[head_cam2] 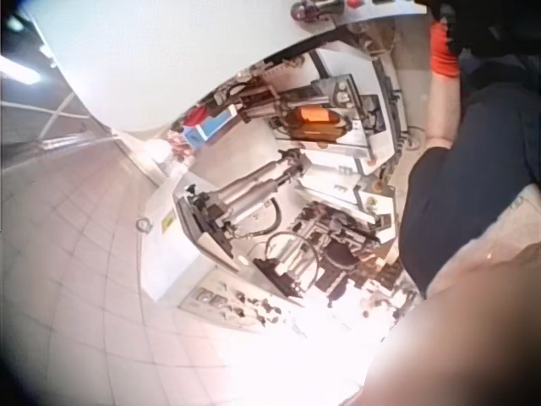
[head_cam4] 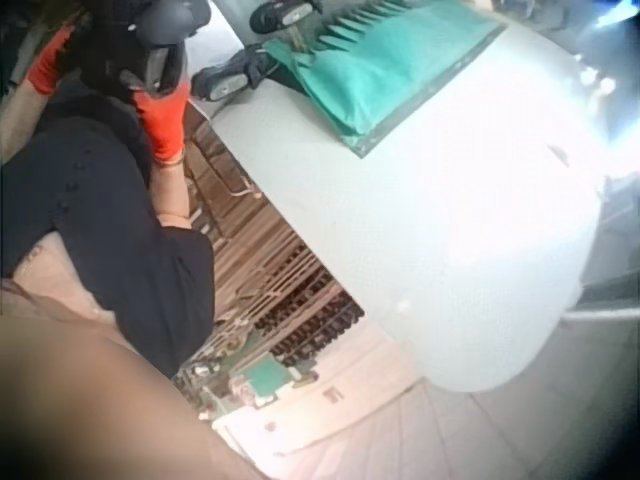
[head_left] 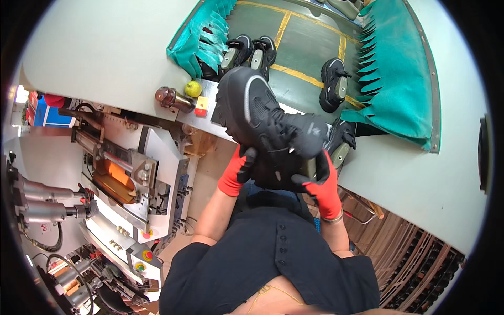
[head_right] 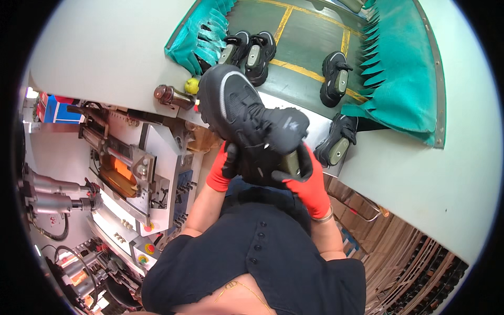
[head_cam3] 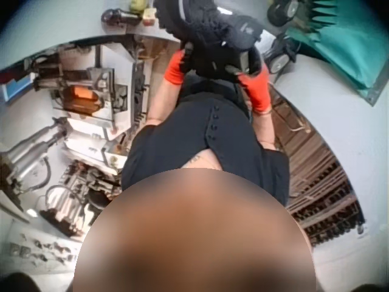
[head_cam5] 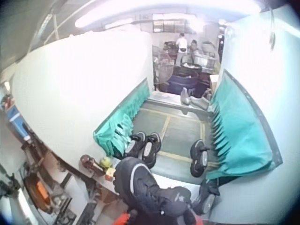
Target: The person repeatedly picks up black sneakers from a table, places them into a machine, and removes them after processing. The person handles multiple shoes one at a time in a repetitive cycle.
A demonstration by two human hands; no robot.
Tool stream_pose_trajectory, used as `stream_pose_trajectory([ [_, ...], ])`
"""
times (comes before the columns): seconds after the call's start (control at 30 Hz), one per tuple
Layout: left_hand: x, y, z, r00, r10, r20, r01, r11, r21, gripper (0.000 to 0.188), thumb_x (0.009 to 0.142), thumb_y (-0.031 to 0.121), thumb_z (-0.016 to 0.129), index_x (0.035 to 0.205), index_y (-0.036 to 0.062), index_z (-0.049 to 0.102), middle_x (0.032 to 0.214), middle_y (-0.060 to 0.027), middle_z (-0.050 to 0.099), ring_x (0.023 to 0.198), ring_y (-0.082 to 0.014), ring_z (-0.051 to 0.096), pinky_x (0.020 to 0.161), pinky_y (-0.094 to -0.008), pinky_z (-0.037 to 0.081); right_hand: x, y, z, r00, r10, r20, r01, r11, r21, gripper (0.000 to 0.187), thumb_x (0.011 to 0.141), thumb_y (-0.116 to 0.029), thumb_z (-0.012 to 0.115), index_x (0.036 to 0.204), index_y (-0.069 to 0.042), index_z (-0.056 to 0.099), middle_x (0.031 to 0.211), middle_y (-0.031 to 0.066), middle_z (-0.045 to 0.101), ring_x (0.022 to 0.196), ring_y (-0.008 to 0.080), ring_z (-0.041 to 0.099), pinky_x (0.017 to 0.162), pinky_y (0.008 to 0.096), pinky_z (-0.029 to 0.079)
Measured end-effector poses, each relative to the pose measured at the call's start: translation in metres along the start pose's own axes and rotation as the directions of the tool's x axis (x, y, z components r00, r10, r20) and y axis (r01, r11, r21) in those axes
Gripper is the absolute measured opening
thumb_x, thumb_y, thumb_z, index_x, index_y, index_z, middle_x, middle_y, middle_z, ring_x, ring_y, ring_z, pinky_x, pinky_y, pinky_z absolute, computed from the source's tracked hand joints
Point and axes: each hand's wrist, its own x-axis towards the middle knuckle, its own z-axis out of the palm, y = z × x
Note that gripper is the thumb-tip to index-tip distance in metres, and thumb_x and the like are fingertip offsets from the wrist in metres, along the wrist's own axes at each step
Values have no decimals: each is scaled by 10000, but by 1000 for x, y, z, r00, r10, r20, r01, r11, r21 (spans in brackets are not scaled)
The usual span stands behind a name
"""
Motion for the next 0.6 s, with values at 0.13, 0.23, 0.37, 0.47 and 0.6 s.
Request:
stream_pose_trajectory([
  [0.13,53,-26,-43,992,-3,122,9,999,-46,622,1112,402,471,1623,76,331,1597,-118,471,1458,-277,451,1218,-438,380,18,5,6,983,-174,64,183,965,-189,850,724,-154,950,1439,52,539,1407,222,625,1298,292,620,1099,376,464],
  [0.23,82,-14,-46,977,-8,212,-104,853,512,585,1133,355,402,1619,40,319,1599,-136,469,1456,-289,459,1243,-431,352,35,11,10,970,-207,131,238,924,-300,834,727,-148,931,1444,28,542,1475,253,564,1375,427,549,1134,449,453],
  [0.37,127,-34,-94,958,-134,254,45,943,330,574,1128,359,405,1598,34,353,1585,-135,484,1421,-299,502,1224,-437,382,59,19,13,976,-180,122,209,928,-308,877,757,-155,894,1506,19,472,1545,246,496,1447,405,464,1182,456,393],
  [0.47,152,-23,-75,933,-315,173,340,930,-141,570,1129,425,389,1573,68,417,1549,-125,520,1385,-295,537,1190,-439,425,90,9,25,999,-33,-25,26,968,-249,929,787,-156,860,1573,9,393,1575,223,470,1484,335,432,1201,428,360],
  [0.6,186,-26,-69,960,-274,51,273,962,27,647,1107,555,414,1541,80,478,1476,-103,587,1329,-250,576,1138,-427,479,124,9,39,948,106,-302,-163,971,-172,901,819,-177,835,1581,-7,387,1504,226,536,1428,360,508,1164,427,414],
])
